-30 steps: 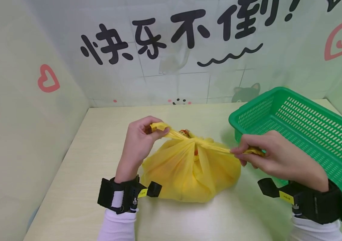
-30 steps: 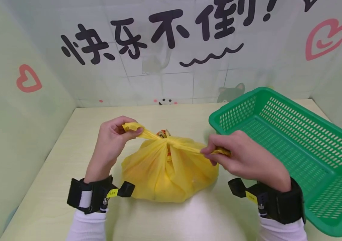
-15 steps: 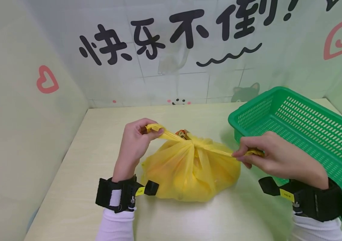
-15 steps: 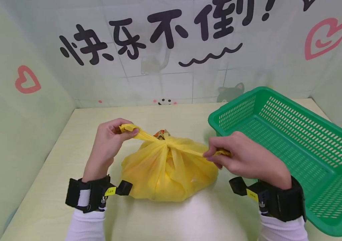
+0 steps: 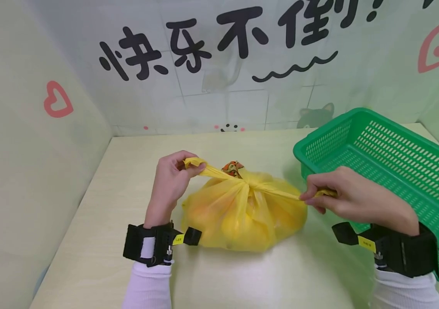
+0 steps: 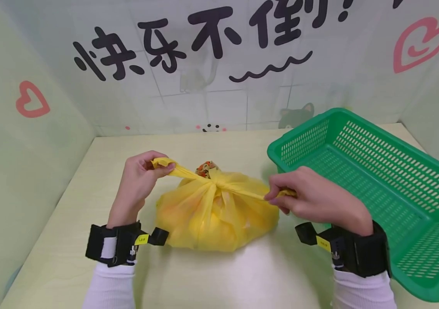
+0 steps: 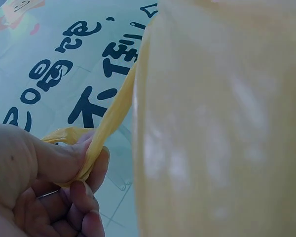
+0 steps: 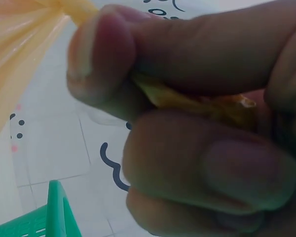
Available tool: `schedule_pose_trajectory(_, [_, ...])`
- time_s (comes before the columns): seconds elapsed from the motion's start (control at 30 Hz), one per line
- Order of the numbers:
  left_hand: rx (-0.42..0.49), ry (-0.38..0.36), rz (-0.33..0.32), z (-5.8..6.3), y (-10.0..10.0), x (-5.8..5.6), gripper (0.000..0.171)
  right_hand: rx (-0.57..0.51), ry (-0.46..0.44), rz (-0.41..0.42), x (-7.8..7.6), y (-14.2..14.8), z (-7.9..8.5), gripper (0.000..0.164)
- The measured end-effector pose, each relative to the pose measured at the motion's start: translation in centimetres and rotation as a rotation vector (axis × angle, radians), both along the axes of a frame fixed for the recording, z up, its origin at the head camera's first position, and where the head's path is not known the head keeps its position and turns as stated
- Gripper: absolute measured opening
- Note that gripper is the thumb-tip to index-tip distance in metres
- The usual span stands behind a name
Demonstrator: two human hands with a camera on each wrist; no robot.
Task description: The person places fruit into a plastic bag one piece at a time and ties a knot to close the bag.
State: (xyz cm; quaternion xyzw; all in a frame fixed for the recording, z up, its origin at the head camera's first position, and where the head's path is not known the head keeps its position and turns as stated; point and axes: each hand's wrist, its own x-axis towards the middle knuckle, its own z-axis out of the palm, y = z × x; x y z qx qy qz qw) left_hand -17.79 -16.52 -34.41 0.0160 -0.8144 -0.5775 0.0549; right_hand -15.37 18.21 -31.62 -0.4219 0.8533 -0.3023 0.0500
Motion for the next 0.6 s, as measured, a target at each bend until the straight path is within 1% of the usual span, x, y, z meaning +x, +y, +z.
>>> schedule_pose_trajectory(0.23, [-0.039,-0.008,0.023,0.01,-0.09,-0.06,0.012,0.056,-0.041,-0.043,-0.16,0.15,-0.14,0.028])
schedule_pose_trajectory(0.47, [-0.084,-0.021,0.03,-0.06,-0.08,-0.15,0.01,0.128,-0.112,-0.145,-0.51,0.27,-0.12,0.03])
schedule_pose_trajectory(0.6, [-0.107,-0.015,0.039,-0.22,-0.02,-0.22,0.01,0.173,-0.123,-0.194,-0.73,0.38,-0.29,0.033])
